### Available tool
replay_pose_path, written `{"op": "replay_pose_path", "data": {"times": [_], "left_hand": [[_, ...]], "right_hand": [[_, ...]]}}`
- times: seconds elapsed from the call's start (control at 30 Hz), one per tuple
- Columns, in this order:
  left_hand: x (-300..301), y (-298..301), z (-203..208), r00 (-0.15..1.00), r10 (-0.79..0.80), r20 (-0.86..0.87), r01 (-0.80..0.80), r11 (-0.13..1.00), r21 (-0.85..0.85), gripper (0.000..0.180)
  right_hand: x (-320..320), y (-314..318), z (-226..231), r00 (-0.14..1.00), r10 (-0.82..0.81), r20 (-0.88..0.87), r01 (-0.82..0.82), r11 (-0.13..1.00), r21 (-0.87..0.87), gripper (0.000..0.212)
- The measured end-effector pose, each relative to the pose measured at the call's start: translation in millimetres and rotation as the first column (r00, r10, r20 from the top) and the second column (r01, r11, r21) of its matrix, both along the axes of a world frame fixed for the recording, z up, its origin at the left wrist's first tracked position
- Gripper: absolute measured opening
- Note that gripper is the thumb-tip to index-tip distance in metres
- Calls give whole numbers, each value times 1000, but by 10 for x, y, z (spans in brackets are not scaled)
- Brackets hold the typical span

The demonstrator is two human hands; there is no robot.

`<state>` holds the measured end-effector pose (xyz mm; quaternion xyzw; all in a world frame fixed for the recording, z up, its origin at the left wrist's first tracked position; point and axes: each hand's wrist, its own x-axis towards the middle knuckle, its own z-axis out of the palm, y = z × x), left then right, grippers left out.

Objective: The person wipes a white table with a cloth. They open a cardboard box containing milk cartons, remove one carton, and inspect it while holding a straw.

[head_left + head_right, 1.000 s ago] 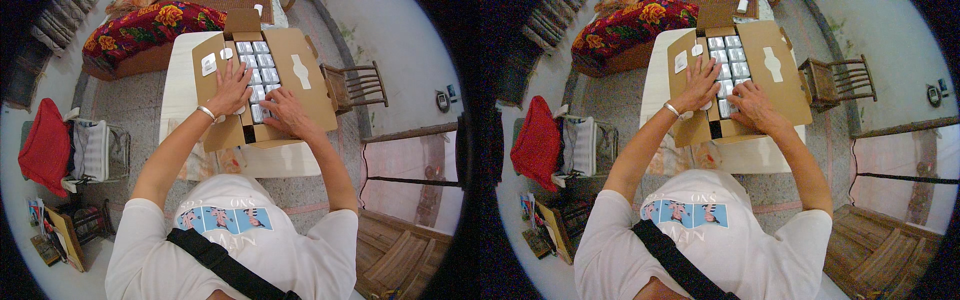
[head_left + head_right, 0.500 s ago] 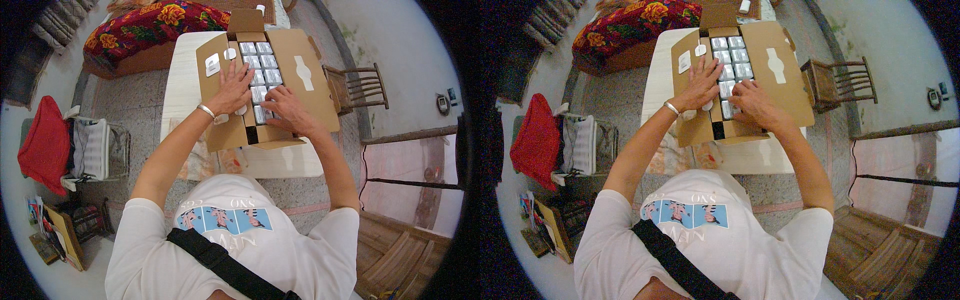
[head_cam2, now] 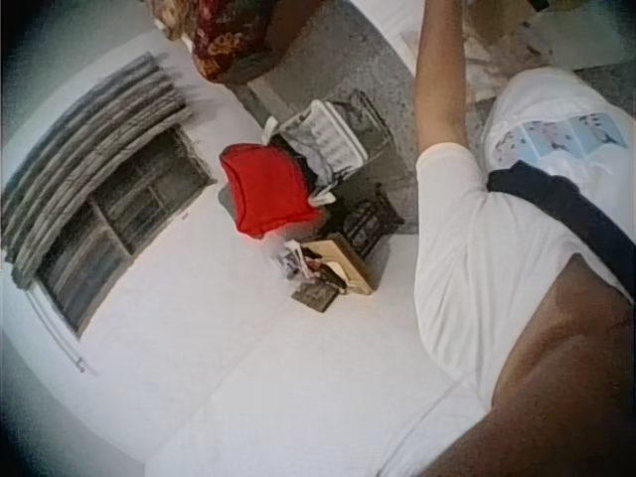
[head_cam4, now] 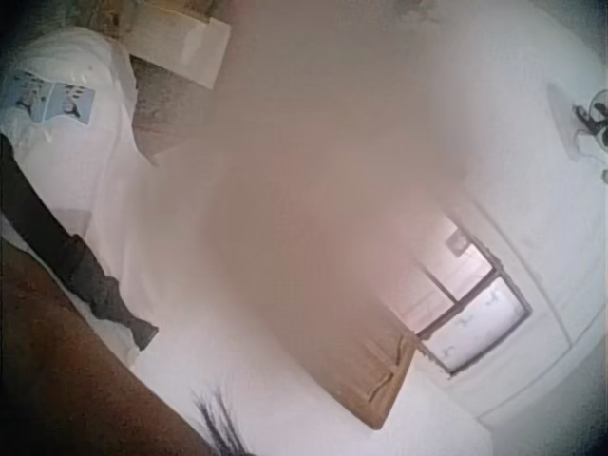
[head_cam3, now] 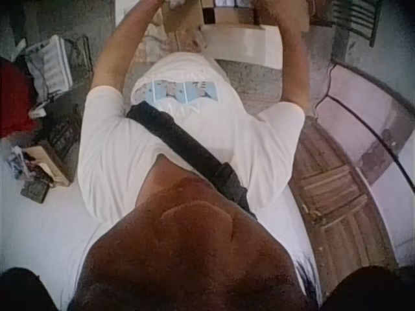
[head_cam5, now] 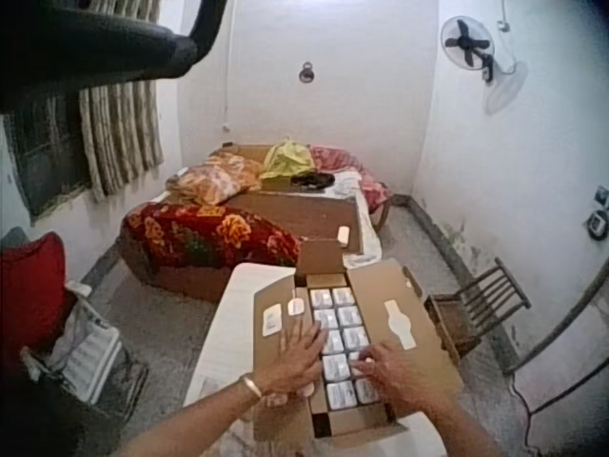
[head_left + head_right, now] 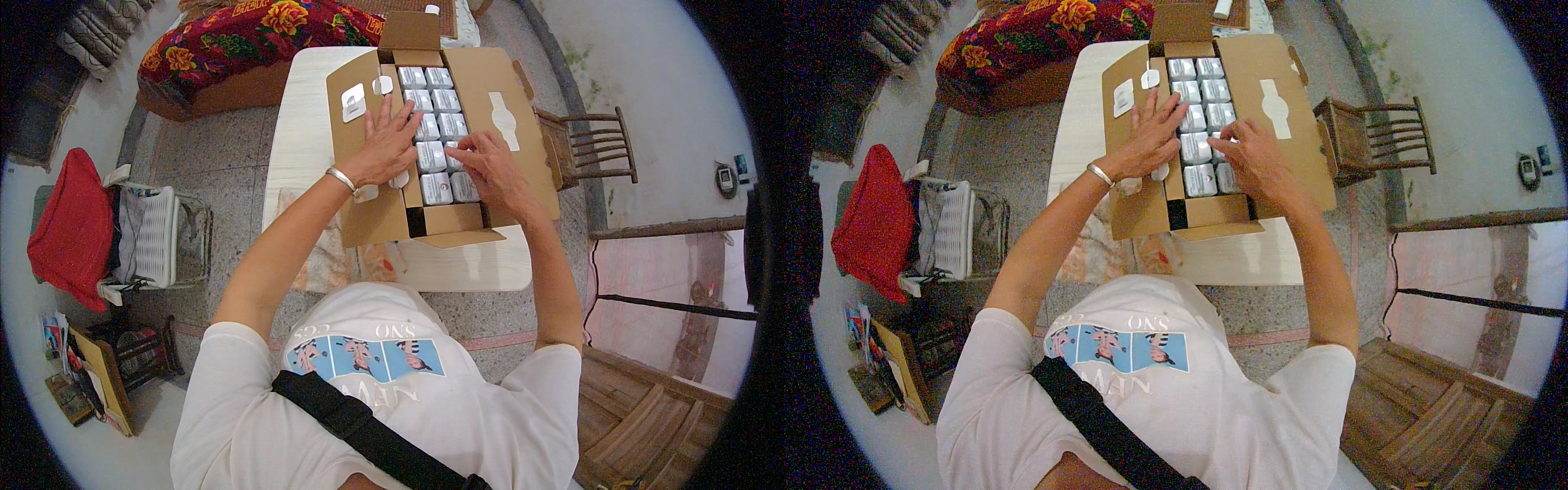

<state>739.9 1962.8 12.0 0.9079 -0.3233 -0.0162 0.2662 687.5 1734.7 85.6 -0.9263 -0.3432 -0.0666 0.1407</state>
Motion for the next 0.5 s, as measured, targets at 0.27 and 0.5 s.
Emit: {"op": "replay_pose_path", "data": {"times": [0.27,0.5], "left_hand": [[-20,-7,95,1000,0,14,0,1000,9,65],[4,-29,4,1000,18,22,-18,1000,4,67]], "right_hand": [[-76,112,15,1000,3,25,1,988,-157,53],[-161,178,-54,999,-20,-48,8,970,-244,57]]}}
